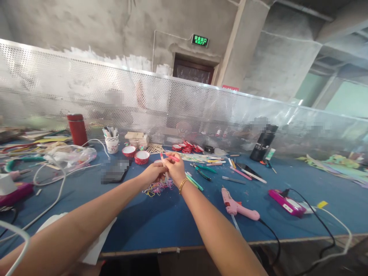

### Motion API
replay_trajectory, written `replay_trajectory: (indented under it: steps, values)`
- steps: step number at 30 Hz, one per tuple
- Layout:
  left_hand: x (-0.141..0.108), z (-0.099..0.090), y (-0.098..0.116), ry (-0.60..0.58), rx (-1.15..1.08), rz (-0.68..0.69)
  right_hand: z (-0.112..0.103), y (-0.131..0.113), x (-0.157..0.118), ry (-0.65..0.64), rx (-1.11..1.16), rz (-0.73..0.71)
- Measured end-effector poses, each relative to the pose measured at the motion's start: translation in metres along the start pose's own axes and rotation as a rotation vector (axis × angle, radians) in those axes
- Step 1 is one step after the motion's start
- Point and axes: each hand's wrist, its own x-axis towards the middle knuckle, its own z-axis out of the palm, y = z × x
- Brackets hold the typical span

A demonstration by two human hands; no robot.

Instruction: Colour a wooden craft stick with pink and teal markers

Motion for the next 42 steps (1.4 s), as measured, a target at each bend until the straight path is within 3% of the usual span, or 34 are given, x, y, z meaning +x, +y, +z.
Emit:
replay_trajectory:
  steps: [4,8,15,21,31,38,42]
  values:
    - [0.010,0.001,-0.011,0.075,0.092,0.092,0.000,-0.008,-0.001,-0.059,0.050,0.037]
    - [0.017,0.006,-0.018,0.051,-0.017,0.154,0.000,-0.009,-0.001,-0.053,0.038,0.045]
    - [0.013,0.008,-0.012,0.008,-0.124,0.069,-0.006,0.002,0.008,0.010,-0.005,-0.007]
    - [0.011,0.003,-0.008,0.027,-0.114,0.038,-0.016,0.005,0.017,0.175,-0.052,-0.020]
    - [0.009,0.003,-0.012,-0.189,-0.076,-0.018,-0.009,0.007,0.037,0.336,0.000,0.118]
    - [0.008,-0.003,-0.008,-0.268,0.006,-0.003,-0.014,0.005,0.046,0.431,0.157,0.180]
    - [0.010,-0.010,-0.007,-0.241,0.055,0.013,-0.024,0.008,0.042,0.446,0.266,0.141]
